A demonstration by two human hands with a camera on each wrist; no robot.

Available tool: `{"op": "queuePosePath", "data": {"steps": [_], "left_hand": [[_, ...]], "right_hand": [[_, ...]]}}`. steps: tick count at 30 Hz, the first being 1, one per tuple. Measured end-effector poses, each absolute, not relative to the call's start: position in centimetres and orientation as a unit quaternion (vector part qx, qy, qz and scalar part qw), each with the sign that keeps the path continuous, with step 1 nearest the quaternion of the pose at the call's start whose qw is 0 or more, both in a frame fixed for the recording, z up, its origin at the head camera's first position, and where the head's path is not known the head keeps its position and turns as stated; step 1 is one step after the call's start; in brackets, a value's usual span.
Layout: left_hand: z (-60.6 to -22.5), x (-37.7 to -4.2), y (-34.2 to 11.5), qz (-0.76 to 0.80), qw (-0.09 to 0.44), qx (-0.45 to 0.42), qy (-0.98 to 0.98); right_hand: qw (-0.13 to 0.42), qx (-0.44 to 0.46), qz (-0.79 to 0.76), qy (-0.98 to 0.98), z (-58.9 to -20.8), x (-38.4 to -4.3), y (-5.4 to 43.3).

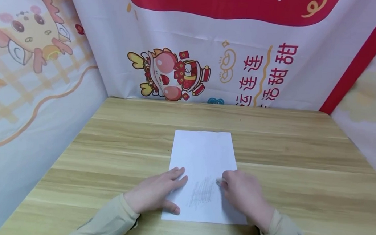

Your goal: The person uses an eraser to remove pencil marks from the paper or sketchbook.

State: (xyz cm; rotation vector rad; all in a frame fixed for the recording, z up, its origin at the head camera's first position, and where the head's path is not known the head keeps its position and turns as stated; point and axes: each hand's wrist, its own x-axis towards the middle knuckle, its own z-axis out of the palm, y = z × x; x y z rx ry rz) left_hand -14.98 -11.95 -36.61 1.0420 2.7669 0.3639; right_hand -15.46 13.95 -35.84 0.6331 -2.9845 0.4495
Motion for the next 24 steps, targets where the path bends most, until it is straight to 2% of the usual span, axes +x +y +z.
{"op": "queuePosePath", "data": {"steps": [6,18,24], "left_hand": [[-36.68,-15.03,-12.01,0.12,0.083,0.352,0.925],[-36.72,-15.14,-12.07,0.12,0.087,0.352,0.924],[-36.68,-15.06,-12.14,0.127,0.088,0.35,0.924]], "right_hand": [[0.006,0.207,0.16,-0.965,-35.73,-15.34,13.98],[0.015,0.213,0.158,-0.964,-35.7,-15.13,13.57],[0.001,0.222,0.162,-0.962,-35.57,-14.99,13.44]]}}
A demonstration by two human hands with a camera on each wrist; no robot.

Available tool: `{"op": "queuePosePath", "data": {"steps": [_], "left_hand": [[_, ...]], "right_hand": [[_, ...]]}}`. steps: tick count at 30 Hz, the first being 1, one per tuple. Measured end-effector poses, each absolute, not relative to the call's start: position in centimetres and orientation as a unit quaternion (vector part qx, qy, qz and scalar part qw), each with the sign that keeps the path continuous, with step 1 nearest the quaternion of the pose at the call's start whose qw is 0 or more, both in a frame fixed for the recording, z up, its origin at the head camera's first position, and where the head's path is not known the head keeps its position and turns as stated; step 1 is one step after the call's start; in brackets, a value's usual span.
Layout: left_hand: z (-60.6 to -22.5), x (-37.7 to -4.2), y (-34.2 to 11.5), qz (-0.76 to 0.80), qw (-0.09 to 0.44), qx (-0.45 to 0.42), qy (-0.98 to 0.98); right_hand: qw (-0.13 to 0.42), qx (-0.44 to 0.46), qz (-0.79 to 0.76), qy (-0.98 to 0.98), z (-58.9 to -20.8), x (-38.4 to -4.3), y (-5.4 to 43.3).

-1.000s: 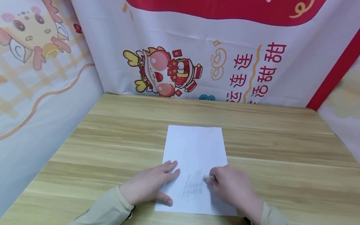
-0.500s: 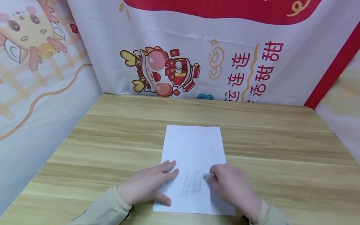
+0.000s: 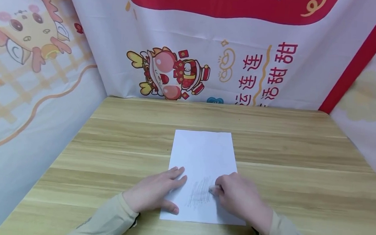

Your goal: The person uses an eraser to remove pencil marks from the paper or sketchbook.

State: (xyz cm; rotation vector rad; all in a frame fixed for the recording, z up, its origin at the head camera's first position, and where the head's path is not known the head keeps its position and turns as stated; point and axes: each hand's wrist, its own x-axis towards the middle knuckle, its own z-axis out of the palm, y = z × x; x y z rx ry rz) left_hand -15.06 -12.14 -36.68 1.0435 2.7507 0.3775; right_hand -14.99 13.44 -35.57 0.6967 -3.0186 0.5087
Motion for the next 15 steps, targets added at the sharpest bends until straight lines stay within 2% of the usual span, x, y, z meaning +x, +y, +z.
{"op": "queuePosePath", "data": {"steps": [15], "left_hand": [[-36.6,-15.08,-12.0,0.126,0.083,0.355,0.923]], "right_hand": [[0.003,0.239,0.153,-0.959,-35.49,-14.94,13.57]]}}
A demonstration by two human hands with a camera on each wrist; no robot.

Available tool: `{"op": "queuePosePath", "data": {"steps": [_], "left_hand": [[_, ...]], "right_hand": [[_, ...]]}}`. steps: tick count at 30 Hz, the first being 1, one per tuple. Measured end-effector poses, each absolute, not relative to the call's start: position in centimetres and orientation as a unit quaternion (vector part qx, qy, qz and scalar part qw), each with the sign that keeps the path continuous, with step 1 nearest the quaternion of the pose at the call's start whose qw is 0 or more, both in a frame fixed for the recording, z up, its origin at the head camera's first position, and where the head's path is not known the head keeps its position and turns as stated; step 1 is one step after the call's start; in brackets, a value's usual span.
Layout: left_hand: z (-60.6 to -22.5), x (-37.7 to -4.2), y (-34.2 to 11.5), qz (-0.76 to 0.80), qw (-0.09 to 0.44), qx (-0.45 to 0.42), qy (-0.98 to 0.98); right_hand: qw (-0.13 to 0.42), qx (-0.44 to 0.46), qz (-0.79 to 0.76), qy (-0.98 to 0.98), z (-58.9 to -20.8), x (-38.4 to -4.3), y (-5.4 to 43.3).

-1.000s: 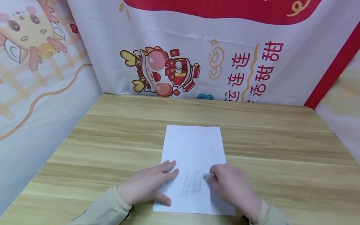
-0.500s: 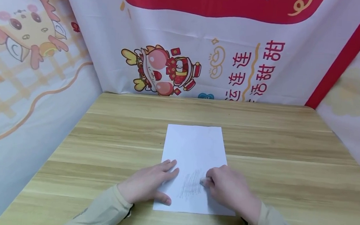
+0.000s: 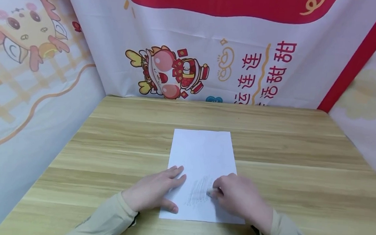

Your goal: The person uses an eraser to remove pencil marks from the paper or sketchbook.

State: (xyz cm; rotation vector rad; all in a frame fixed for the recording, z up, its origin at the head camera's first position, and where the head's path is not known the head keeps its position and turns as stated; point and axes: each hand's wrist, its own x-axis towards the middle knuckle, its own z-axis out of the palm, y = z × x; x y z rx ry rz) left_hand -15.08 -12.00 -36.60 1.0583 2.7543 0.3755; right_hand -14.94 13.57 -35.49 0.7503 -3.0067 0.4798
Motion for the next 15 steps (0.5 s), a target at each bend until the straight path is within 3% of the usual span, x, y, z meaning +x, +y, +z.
{"op": "queuePosePath", "data": {"steps": [15], "left_hand": [[-36.61,-15.09,-11.91,0.126,0.087,0.352,0.923]], "right_hand": [[0.023,0.24,0.153,-0.958,-35.92,-14.96,13.7]]}}
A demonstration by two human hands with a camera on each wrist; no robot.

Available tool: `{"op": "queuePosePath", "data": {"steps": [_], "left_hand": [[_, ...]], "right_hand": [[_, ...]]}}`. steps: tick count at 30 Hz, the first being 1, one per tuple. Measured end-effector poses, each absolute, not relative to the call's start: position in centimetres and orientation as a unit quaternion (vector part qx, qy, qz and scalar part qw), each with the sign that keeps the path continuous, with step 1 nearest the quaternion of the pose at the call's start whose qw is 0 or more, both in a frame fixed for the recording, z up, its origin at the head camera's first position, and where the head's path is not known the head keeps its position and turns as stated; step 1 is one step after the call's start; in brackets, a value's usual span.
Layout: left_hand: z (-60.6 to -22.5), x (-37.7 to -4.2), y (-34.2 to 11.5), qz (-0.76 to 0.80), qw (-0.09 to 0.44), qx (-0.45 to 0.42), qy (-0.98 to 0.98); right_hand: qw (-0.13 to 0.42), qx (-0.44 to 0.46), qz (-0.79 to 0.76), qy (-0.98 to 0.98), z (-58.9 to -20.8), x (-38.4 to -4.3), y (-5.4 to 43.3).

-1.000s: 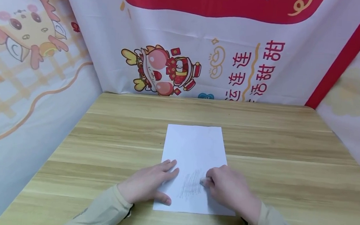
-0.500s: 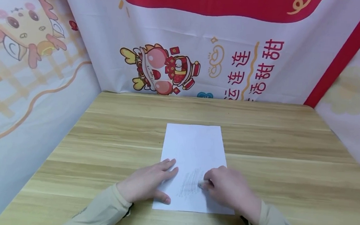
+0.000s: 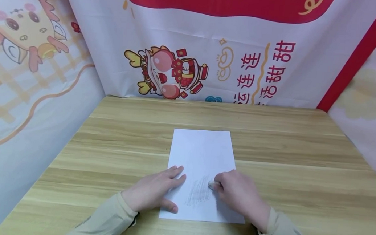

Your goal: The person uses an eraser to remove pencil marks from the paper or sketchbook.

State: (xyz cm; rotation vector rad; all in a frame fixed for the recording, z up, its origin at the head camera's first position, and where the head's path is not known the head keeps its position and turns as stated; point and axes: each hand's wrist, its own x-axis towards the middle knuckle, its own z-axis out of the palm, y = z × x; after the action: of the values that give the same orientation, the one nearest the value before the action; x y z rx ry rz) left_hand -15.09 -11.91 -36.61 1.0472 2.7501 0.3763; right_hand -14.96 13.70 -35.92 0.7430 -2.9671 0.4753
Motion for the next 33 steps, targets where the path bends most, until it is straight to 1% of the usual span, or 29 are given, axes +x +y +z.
{"op": "queuePosePath", "data": {"steps": [3,5,7,10,12,15,19,23,27,33], "left_hand": [[-36.6,-15.1,-11.9,0.128,0.088,0.35,0.924],[-36.6,-15.0,-11.9,0.128,0.089,0.35,0.924],[-36.6,-15.0,-11.9,0.127,0.089,0.349,0.924],[-36.5,-15.0,-12.0,0.128,0.091,0.348,0.924],[-36.5,-15.1,-12.0,0.129,0.091,0.348,0.924],[-36.5,-15.1,-12.0,0.132,0.092,0.349,0.923],[-36.6,-15.1,-12.0,0.131,0.091,0.352,0.922],[-36.6,-15.1,-12.0,0.13,0.092,0.35,0.923],[-36.5,-15.0,-11.9,0.131,0.095,0.348,0.923],[-36.5,-15.0,-11.9,0.129,0.098,0.349,0.923]], "right_hand": [[-0.014,0.259,0.157,-0.953,-35.5,-14.6,13.7],[-0.029,0.259,0.17,-0.95,-35.3,-14.5,13.8],[-0.021,0.248,0.189,-0.95,-35.2,-14.7,13.8],[0.013,0.228,0.209,-0.951,-35.3,-15.1,13.8],[0.029,0.224,0.201,-0.953,-35.5,-15.4,13.9],[0.037,0.23,0.171,-0.957,-35.7,-15.4,14.0],[0.041,0.245,0.143,-0.958,-35.8,-15.0,14.0],[0.031,0.252,0.136,-0.958,-35.5,-14.5,14.0],[0.015,0.242,0.141,-0.96,-35.3,-14.3,13.9],[0.017,0.237,0.141,-0.961,-35.3,-14.2,13.8]]}}
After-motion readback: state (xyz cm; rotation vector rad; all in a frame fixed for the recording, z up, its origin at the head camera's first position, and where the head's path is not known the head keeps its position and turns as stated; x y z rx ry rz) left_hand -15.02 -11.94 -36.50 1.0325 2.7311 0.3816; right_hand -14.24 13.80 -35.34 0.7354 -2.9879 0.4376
